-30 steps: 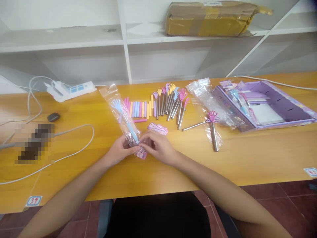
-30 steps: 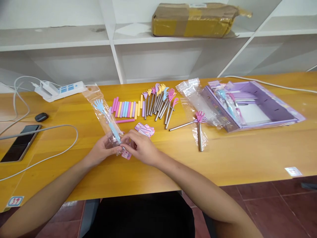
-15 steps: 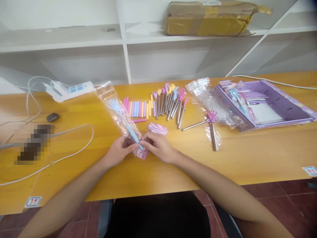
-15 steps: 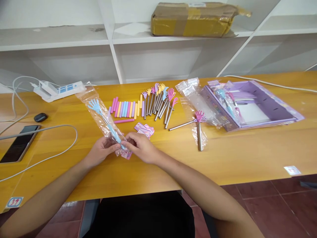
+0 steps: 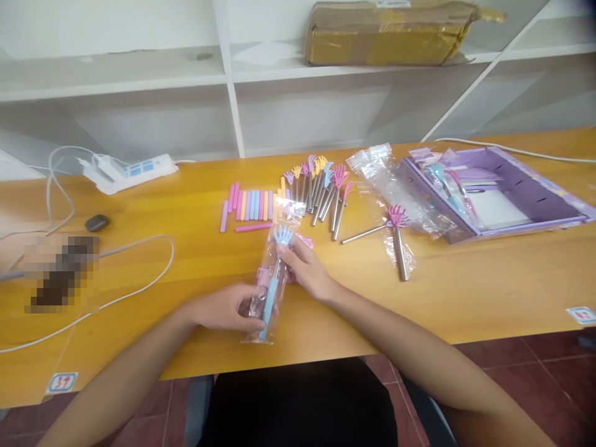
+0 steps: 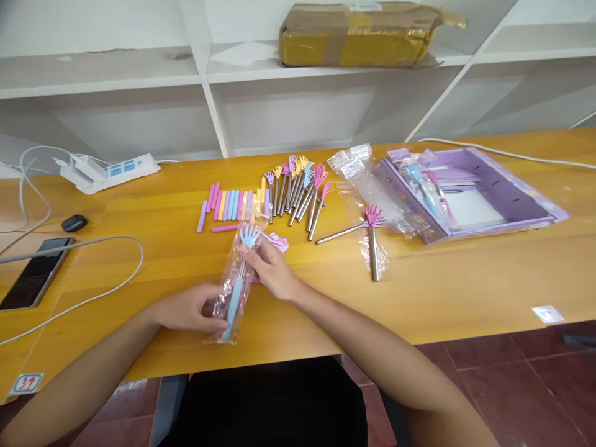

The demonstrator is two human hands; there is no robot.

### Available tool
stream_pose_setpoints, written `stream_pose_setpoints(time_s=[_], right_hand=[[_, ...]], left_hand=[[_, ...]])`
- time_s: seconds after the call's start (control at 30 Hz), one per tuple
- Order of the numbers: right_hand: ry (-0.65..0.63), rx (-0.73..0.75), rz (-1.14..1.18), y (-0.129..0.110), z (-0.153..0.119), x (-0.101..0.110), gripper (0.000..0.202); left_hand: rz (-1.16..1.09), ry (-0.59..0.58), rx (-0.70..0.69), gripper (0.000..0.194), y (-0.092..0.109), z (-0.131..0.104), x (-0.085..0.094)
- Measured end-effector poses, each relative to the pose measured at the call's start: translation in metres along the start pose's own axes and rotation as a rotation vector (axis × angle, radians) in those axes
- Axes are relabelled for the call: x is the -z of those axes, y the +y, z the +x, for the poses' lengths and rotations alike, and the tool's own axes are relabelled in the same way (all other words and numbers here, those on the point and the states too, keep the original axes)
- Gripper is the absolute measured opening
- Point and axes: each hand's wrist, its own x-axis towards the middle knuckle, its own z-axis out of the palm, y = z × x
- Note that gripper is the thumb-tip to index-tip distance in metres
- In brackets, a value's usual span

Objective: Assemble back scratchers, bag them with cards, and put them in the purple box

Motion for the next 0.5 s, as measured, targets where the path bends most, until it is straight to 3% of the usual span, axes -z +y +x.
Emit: stream_pose_setpoints(time_s=[0.13, 0.23, 0.3, 0.4, 0.5], right_hand=[[0.03, -0.106, 0.042, 0.002, 0.005, 0.003, 0.057], [-0.059, -0.134, 0.067, 0.0, 0.006, 0.005, 0.053], [-0.172, -0.161, 0.085, -0.003, 0.004, 0.004, 0.051], [-0.384, -0.245, 0.111, -0.007, 0.0, 0.0, 0.053], [-0.534, -0.341, 0.14, -0.011, -0.005, -0.006, 0.062]], left_hand=[[0.073, -0.087, 0.03, 0.028, 0.001, 0.002, -0.004], [-0.052, -0.016, 0.088, 0.034, -0.001, 0.003, -0.001], [-0.147, 0.158, 0.042, 0.037, -0.004, 0.004, 0.005], [-0.193, 0.529, -0.144, 0.036, -0.01, 0.007, 0.014], [-0.2, 0.755, -0.243, 0.037, -0.011, 0.01, 0.019]])
